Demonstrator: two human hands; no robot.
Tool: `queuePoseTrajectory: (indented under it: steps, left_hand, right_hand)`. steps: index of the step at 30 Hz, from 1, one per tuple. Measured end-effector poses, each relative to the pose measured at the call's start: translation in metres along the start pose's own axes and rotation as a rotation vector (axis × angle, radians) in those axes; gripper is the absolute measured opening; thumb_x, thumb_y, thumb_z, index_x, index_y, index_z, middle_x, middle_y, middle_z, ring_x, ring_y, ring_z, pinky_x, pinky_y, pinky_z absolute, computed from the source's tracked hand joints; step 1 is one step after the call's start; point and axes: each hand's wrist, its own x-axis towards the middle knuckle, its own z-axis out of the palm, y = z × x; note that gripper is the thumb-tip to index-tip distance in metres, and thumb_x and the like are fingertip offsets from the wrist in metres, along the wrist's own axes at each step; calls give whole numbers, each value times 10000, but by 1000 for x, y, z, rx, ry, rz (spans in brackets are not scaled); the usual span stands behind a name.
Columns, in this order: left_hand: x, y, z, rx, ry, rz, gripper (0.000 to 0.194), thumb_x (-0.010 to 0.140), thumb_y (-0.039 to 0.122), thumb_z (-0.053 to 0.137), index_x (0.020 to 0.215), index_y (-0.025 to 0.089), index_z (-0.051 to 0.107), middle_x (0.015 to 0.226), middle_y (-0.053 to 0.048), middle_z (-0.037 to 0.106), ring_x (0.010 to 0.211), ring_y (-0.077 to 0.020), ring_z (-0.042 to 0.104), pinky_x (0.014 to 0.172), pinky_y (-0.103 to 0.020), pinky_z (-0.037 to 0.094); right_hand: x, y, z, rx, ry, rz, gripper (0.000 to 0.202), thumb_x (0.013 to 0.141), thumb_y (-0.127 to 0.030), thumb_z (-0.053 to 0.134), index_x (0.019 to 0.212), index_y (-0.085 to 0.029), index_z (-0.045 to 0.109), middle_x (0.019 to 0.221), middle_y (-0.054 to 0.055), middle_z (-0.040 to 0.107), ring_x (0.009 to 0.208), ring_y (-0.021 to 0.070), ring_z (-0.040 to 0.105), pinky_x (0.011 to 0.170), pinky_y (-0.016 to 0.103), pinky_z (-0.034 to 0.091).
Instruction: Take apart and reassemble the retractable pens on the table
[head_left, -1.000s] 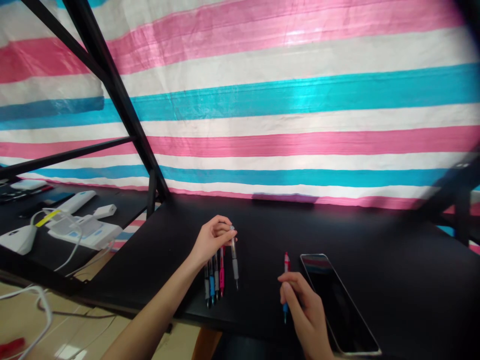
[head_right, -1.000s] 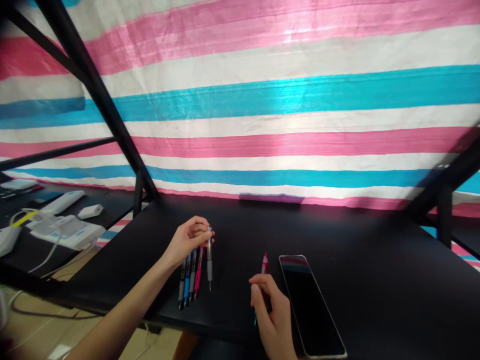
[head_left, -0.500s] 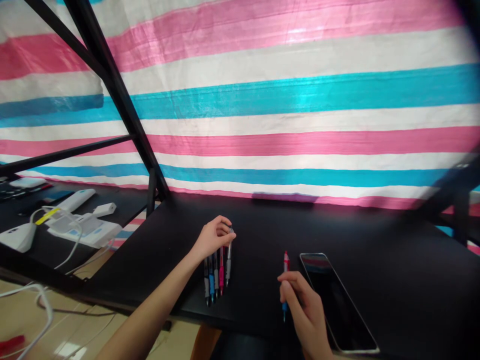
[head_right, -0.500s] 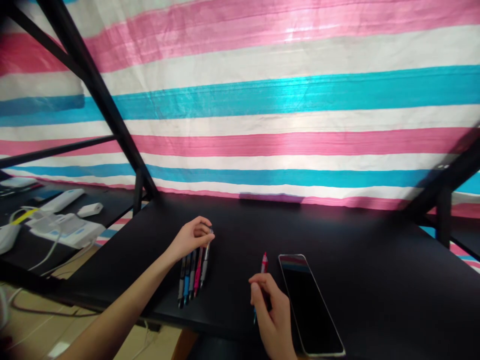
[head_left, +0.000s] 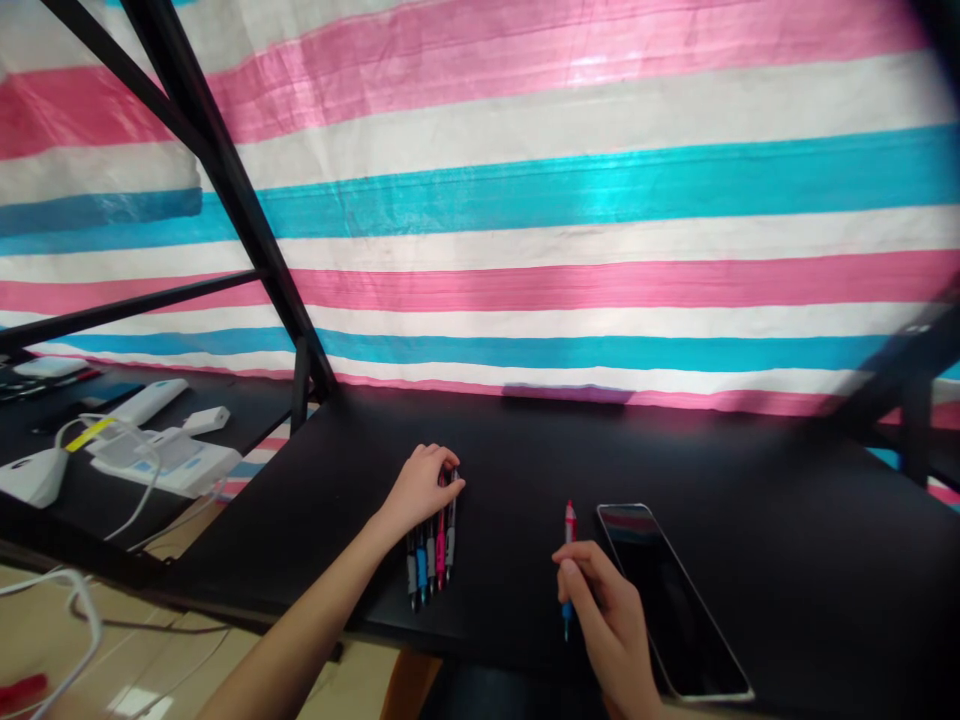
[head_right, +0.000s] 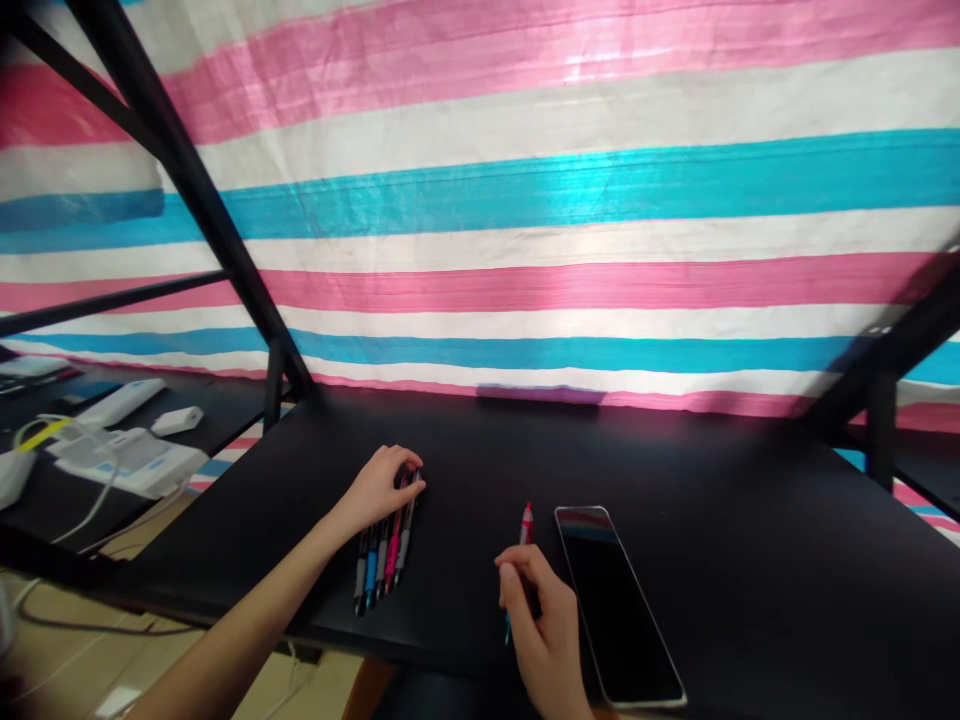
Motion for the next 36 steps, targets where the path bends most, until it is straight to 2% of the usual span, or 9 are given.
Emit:
queuePoseTrajectory:
  steps: [4,8,10,12,18,25,30,33,36]
  left_hand:
    - [-6,12,-1,140,-6,31,145,761,179,695,907,185,699,952,-92,692,925,-294,595,842,-422,462]
    - [-23,47,6,221,-16,134,237,878,103,574,1075,183,678,1131,-124,681,1063,-318,561,871,-456,433]
    - [-35,68,16,209,-97,283,336,877,82,600,1159,255,660,1221,-59,679,1109,-276,565,895,-411,434]
    - [-47,85,29,219,-209,597,411,921,72,555,1276,274,603,1383,-63,607,1216,-265,527,918,-392,431]
    - [-63,97,60,262,-154,789,137,1009,232,530,1023,223,666,1317,-58,644,1220,-241,532,916,-372,435]
    - [-73,80,49,156,108,695,242,1008,134,471,1084,228,680,944,-41,711,1024,-227,576,992,-418,385]
    - [-76,76,32,153,325,628,391,945,10,437,1083,255,710,922,-32,724,963,-231,573,1141,-577,192]
    - [-78,73,32,102,387,595,444,914,2,501,1152,319,701,1041,-21,734,1082,-249,578,1179,-637,69]
    - [-83,73,41,-232,479,373,545,882,137,677,1362,374,579,1387,-71,607,1329,-305,488,1184,-615,204]
  right_hand:
    - [1,-1,1,8,17,-4,259,1018,-392,511,925,-204,663,641,-29,526,565,140,517,526,237,395]
    - [-1,-1,1,55,96,-13,282,1016,-412,521,912,-200,676,623,-25,527,543,141,516,509,238,402]
    - [-3,2,0,95,190,-30,302,1016,-425,521,889,-200,678,615,-22,526,537,143,514,506,240,406]
    - [-5,5,-1,122,294,-60,321,1013,-438,529,852,-201,673,606,-21,520,543,146,512,528,246,419]
    - [-7,7,-4,175,342,-83,342,1028,-424,509,815,-204,661,615,-20,517,563,144,496,574,250,426]
    - [-1,-2,-3,35,188,-26,293,1018,-412,506,885,-209,669,720,5,604,656,169,580,610,244,455]
    - [6,-10,3,-65,-132,-47,358,1055,-371,417,776,-214,578,718,3,597,657,164,580,622,249,429]
    - [7,-7,6,-109,-161,-69,400,1061,-365,396,712,-214,519,658,-12,548,610,150,549,600,249,395]
    - [6,-1,5,-106,-95,-17,433,1075,-384,355,700,-215,491,631,-22,504,577,141,514,568,244,365]
